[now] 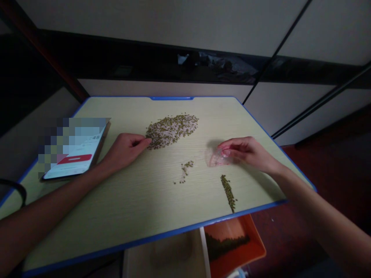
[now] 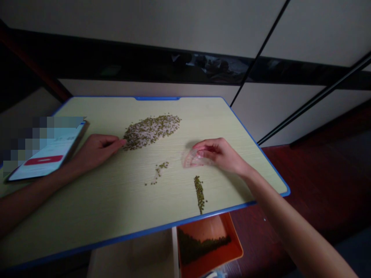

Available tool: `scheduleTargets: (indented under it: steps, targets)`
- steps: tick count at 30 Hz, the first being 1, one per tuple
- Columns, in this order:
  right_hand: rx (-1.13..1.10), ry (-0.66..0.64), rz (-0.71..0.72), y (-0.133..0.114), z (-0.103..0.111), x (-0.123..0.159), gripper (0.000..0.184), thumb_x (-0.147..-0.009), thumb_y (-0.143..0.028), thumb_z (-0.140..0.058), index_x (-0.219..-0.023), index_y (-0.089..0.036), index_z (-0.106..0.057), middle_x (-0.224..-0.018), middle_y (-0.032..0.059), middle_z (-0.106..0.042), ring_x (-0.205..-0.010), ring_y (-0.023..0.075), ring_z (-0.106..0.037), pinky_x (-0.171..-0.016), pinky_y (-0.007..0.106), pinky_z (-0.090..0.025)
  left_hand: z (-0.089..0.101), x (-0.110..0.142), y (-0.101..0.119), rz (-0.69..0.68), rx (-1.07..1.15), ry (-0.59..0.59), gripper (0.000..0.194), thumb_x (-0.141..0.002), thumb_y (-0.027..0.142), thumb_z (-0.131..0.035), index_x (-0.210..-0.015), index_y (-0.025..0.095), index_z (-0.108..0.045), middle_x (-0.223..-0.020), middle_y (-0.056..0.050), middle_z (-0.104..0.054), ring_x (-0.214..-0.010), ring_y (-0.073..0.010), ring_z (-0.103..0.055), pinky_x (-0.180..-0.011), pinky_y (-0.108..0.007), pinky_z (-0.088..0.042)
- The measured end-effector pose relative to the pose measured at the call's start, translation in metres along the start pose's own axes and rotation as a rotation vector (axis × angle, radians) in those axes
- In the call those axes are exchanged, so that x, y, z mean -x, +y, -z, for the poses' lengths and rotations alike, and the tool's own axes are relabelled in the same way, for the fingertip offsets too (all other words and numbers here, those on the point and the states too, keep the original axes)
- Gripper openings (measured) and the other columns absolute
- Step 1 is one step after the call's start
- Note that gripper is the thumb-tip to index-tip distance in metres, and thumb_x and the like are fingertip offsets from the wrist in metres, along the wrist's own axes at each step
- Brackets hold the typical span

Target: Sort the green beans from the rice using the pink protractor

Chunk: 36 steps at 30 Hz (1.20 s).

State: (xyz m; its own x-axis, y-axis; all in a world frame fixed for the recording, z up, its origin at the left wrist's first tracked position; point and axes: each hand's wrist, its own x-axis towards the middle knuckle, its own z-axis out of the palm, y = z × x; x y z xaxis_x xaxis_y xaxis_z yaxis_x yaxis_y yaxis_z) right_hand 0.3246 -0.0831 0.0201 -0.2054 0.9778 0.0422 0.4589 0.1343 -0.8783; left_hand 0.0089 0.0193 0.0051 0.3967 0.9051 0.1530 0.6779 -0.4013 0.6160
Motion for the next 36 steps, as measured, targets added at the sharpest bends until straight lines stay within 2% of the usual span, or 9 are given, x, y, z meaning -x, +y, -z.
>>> scheduleTargets:
  steps: [3, 5, 10, 14, 20, 36]
  targets:
    - [-0.021, 0.002, -0.052, 0.005, -0.009, 0.000, 0.024, -0.078, -0.026, -0.058, -0.092, -0.007, -0.066, -0.065, 0.0018, -0.059, -0.049, 0.0065, -0.045, -0.042, 0.021, -0.034, 0.000, 0.000, 0.001, -0.001, -0.003, -0.003, 0.039, -0.075, 0.040, -0.043, -0.044, 0.018, -0.034, -0.045, 0.006, -0.025, -0.044, -0.0070, -0.027, -0.047, -0.023, -0.021]
    - [0.013, 0.013, -0.054, 0.006, -0.012, 0.002, 0.027, -0.078, -0.027, -0.058, -0.094, -0.007, -0.066, -0.066, 0.0019, -0.058, -0.047, 0.0059, -0.041, -0.040, 0.021, -0.031, -0.001, 0.000, 0.001, -0.002, -0.003, -0.002, 0.039, -0.075, 0.040, -0.043, -0.044, 0.019, -0.034, -0.045, 0.006, -0.025, -0.043, -0.0076, -0.028, -0.046, -0.024, -0.021]
    - [0.128, 0.040, 0.003, 0.006, -0.014, 0.010, 0.026, -0.079, -0.028, -0.057, -0.094, -0.010, -0.069, -0.081, 0.0069, -0.065, -0.060, 0.0111, -0.052, -0.050, 0.025, -0.039, -0.001, 0.000, 0.001, -0.009, -0.002, 0.010, 0.040, -0.075, 0.041, -0.042, -0.042, 0.022, -0.031, -0.043, 0.005, -0.025, -0.042, -0.0093, -0.027, -0.045, -0.026, -0.020]
    - [0.140, 0.035, 0.034, 0.006, -0.015, 0.017, 0.023, -0.080, -0.026, -0.057, -0.094, -0.014, -0.070, -0.084, 0.0060, -0.067, -0.068, 0.0129, -0.057, -0.059, 0.026, -0.043, -0.002, -0.002, -0.001, -0.015, 0.003, 0.012, 0.040, -0.074, 0.041, -0.043, -0.042, 0.021, -0.031, -0.042, 0.005, -0.025, -0.042, -0.0084, -0.027, -0.045, -0.025, -0.020]
    - [0.122, 0.033, 0.023, 0.004, -0.018, 0.028, 0.022, -0.080, -0.026, -0.057, -0.094, -0.014, -0.069, -0.081, 0.0047, -0.065, -0.061, 0.0101, -0.052, -0.050, 0.023, -0.039, -0.002, -0.003, -0.003, -0.017, 0.006, 0.013, 0.039, -0.073, 0.041, -0.043, -0.043, 0.019, -0.033, -0.041, 0.006, -0.026, -0.041, -0.0066, -0.028, -0.046, -0.023, -0.021]
    - [0.137, 0.039, 0.043, -0.003, -0.026, 0.048, 0.021, -0.080, -0.022, -0.055, -0.093, -0.010, -0.067, -0.081, 0.0066, -0.065, -0.065, 0.0117, -0.055, -0.053, 0.023, -0.040, -0.002, -0.003, -0.004, -0.045, 0.010, 0.031, 0.039, -0.074, 0.039, -0.044, -0.044, 0.019, -0.030, -0.043, 0.007, -0.025, -0.043, -0.0066, -0.027, -0.047, -0.023, -0.020]
